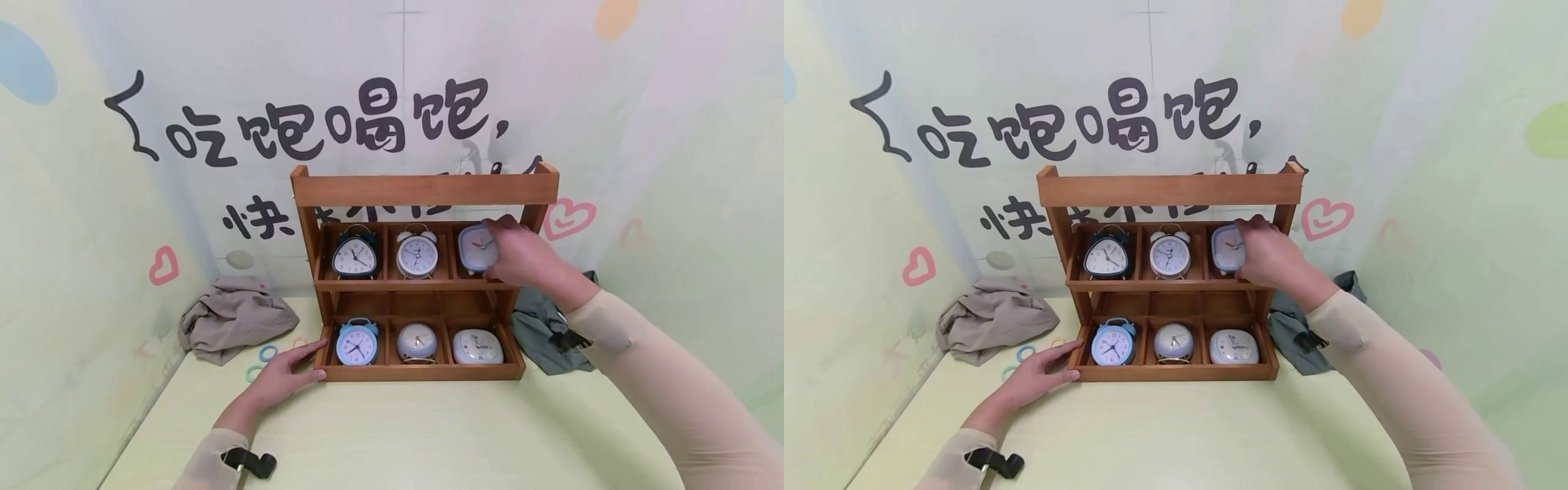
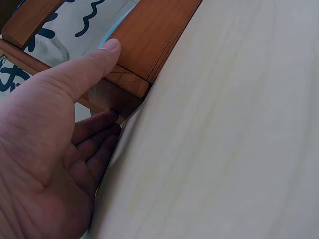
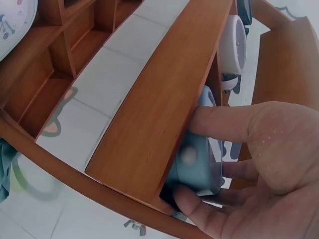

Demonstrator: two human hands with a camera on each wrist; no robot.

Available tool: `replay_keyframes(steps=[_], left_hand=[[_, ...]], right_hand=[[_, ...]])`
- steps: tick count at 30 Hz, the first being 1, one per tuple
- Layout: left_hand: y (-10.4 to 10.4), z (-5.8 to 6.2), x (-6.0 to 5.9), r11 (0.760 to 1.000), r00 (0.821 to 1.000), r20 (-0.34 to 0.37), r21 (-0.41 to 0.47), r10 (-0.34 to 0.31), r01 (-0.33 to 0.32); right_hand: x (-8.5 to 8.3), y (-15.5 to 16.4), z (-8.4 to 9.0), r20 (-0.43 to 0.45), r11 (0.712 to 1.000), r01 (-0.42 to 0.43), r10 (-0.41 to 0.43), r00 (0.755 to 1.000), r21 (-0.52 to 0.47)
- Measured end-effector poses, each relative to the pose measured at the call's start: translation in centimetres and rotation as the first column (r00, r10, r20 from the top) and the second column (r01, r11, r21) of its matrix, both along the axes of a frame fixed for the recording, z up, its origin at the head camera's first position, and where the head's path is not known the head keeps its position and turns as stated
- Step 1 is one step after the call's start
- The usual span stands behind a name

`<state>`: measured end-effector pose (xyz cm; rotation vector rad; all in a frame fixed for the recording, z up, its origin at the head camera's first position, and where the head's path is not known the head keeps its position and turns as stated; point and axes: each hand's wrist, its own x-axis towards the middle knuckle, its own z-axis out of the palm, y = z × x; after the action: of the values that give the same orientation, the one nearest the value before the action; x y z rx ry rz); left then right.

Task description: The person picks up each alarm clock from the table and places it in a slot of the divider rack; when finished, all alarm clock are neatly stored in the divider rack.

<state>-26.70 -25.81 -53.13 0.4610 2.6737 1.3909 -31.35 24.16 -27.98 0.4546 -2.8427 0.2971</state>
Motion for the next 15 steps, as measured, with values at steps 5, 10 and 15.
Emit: replay_keyframes(steps=[5, 10, 15], left_hand=[[0.07, 0.09, 0.01, 1.000, 1.000, -0.007, 0.002, -0.004, 0.004], [0.04, 0.07, -0.05, 1.000, 1.000, -0.010, -0.002, -0.002, 0.001], [-0.05, 0.02, -0.01, 1.000, 1.000, -0.002, -0.004, 0.005, -0.005]], right_hand=[[-0.40, 0.00, -0.05, 0.012, 1.000, -0.006, 0.006, 1.000, 0.010], [-0.65, -0.06, 0.35, 0.049, 1.000, -0.029, 0.029, 0.998, 0.002], [-0.85, -0.06, 0.69, 0.073, 0.998, -0.057, 0.058, 0.996, -0.009]])
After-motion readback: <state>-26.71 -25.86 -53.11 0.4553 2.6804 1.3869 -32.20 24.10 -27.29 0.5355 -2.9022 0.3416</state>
